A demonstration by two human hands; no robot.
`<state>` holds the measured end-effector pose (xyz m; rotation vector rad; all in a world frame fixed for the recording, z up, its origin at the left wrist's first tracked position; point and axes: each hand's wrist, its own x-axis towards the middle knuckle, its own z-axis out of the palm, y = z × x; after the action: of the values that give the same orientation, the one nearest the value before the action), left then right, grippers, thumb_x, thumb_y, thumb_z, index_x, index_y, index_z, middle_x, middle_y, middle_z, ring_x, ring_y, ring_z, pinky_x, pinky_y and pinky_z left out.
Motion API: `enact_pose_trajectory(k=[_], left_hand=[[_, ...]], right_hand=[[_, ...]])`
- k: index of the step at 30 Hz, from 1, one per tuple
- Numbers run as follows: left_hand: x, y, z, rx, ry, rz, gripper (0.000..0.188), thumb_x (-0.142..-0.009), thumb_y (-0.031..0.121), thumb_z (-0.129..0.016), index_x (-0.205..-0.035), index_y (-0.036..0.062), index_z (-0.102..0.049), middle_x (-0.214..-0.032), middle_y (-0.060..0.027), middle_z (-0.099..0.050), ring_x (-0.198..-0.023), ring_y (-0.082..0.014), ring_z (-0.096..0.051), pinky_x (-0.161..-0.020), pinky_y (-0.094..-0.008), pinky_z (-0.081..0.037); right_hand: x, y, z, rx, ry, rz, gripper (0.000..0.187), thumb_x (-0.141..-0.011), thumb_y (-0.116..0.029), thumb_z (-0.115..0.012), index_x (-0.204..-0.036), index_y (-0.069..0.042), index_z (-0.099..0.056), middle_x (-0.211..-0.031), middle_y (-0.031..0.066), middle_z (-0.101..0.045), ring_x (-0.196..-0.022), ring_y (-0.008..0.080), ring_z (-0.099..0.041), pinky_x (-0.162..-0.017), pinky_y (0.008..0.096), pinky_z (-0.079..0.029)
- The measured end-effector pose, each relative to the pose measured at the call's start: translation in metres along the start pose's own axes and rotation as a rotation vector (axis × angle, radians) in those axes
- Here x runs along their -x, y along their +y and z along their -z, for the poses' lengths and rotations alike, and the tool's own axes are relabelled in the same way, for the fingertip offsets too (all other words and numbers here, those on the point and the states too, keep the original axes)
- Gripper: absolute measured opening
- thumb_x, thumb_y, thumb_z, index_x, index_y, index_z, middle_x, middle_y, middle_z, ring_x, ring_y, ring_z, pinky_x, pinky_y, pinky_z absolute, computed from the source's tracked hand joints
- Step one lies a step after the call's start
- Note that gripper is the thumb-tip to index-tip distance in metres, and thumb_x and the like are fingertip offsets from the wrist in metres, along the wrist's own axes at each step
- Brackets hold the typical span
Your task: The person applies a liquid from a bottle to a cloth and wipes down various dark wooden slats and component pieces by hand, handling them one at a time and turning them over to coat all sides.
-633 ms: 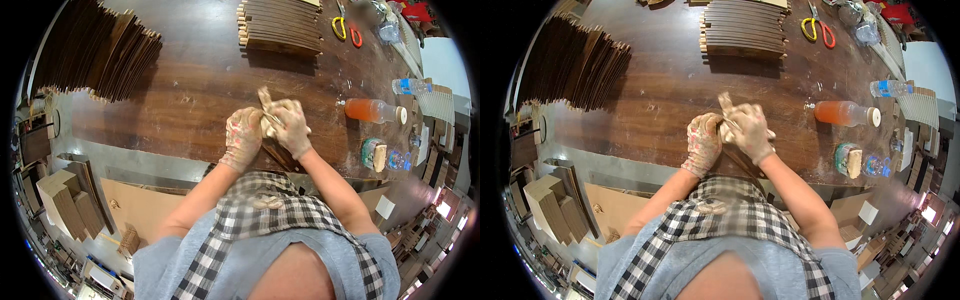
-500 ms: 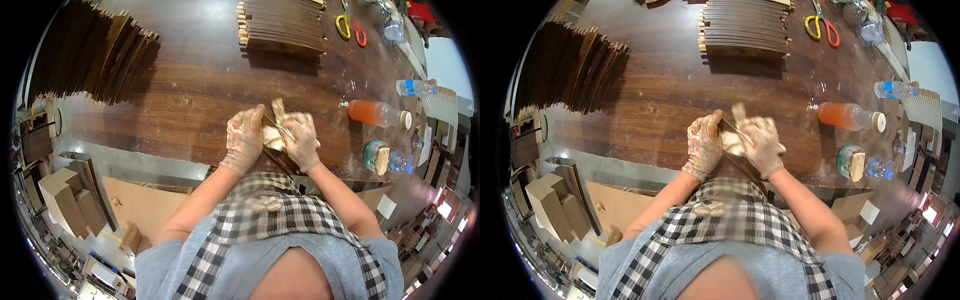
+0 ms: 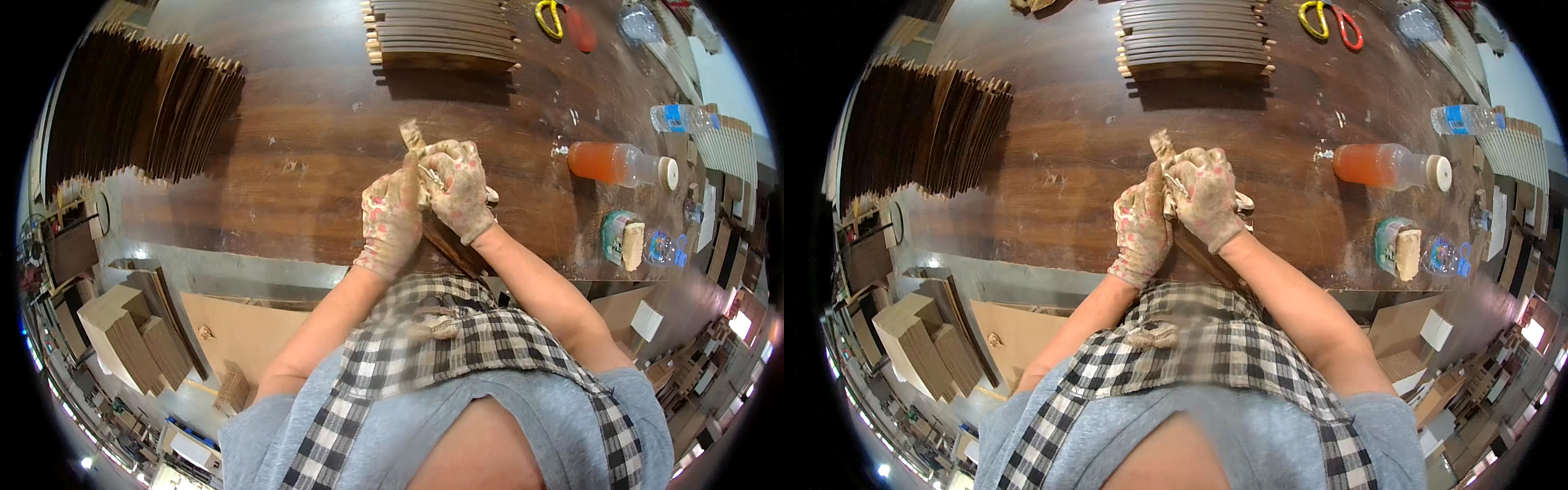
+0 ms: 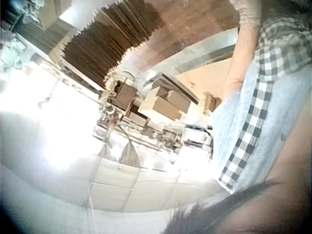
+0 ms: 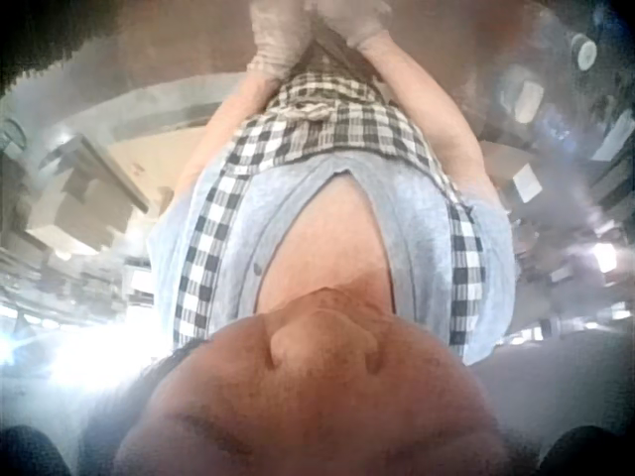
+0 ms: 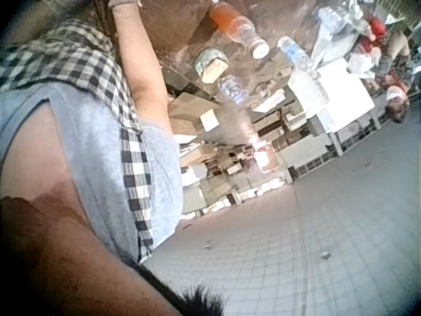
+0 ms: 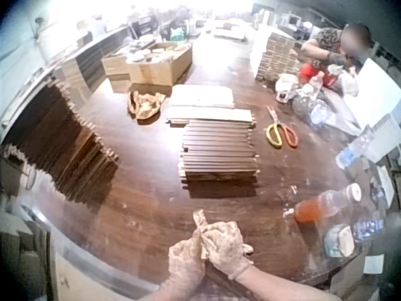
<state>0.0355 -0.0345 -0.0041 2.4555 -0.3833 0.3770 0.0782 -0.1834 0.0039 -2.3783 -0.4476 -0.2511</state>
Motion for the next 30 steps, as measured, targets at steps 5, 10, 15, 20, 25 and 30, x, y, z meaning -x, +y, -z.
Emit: enact_pose_trajectory(k=[5, 10, 15, 20, 25, 30], left_hand=[[0.004, 0.000, 0.000, -0.016, -0.005, 0.010, 0.077, -0.080, -0.003, -0.062, -0.152, -0.0008, -0.035, -0.109, -0.0159, -0.062, -0.093, -0.0346, -0.060, -0.084, -0.0492, -0.047], [0.002, -0.002, -0.002, -0.013, -0.048, -0.016, 0.079, -0.082, -0.004, -0.061, -0.155, -0.0021, -0.031, -0.110, -0.0165, -0.063, -0.094, -0.0350, -0.059, -0.085, -0.0486, -0.048], [0.006, -0.008, -0.008, -0.061, 0.009, -0.035, 0.085, -0.082, -0.007, -0.060, -0.159, -0.0012, -0.024, -0.109, -0.0180, -0.064, -0.093, -0.0356, -0.058, -0.084, -0.0480, -0.047], [0.004, -0.005, -0.008, -0.070, 0.025, -0.042, 0.082, -0.085, -0.008, -0.059, -0.159, -0.0003, -0.024, -0.107, -0.0146, -0.065, -0.095, -0.0337, -0.059, -0.086, -0.0479, -0.047], [0.007, -0.008, -0.006, -0.033, -0.051, -0.056, 0.078, -0.085, -0.003, -0.061, -0.156, -0.0027, -0.029, -0.108, -0.0156, -0.062, -0.092, -0.0331, -0.059, -0.083, -0.0474, -0.048], [0.001, -0.001, -0.008, -0.045, 0.012, -0.072, 0.079, -0.085, -0.003, -0.063, -0.156, -0.0011, -0.029, -0.105, -0.0139, -0.065, -0.091, -0.0329, -0.061, -0.082, -0.0465, -0.049]], right_hand=[[0.053, 0.007, 0.030, 0.047, -0.027, -0.017, 0.012, -0.087, -0.018, -0.072, -0.093, -0.010, -0.067, -0.101, 0.0082, -0.065, -0.098, 0.0275, -0.058, -0.088, 0.0425, -0.043], [-0.008, 0.010, -0.007, 0.163, -0.031, 0.056, 0.016, -0.084, -0.022, -0.072, -0.097, -0.012, -0.069, -0.102, 0.0062, -0.064, -0.099, 0.0281, -0.058, -0.082, 0.0429, -0.047], [-0.042, 0.052, 0.010, 0.537, 0.124, 0.081, 0.018, -0.080, -0.023, -0.074, -0.095, -0.014, -0.069, -0.102, 0.0064, -0.065, -0.094, 0.0274, -0.057, -0.079, 0.0430, -0.048], [0.002, 0.048, 0.064, 0.072, 0.103, 0.252, 0.019, -0.085, -0.032, -0.074, -0.097, -0.018, -0.076, -0.101, 0.0051, -0.068, -0.093, 0.0238, -0.059, -0.076, 0.0398, -0.053], [0.085, 0.016, 0.064, 0.018, -0.180, -0.036, 0.018, -0.086, -0.025, -0.075, -0.103, -0.018, -0.077, -0.095, 0.0036, -0.066, -0.095, 0.0239, -0.059, -0.085, 0.0394, -0.050], [0.014, 0.006, 0.011, -0.017, -0.048, 0.049, 0.024, -0.076, -0.019, -0.073, -0.099, -0.014, -0.072, -0.095, 0.0071, -0.064, -0.092, 0.0296, -0.059, -0.081, 0.0440, -0.050]])
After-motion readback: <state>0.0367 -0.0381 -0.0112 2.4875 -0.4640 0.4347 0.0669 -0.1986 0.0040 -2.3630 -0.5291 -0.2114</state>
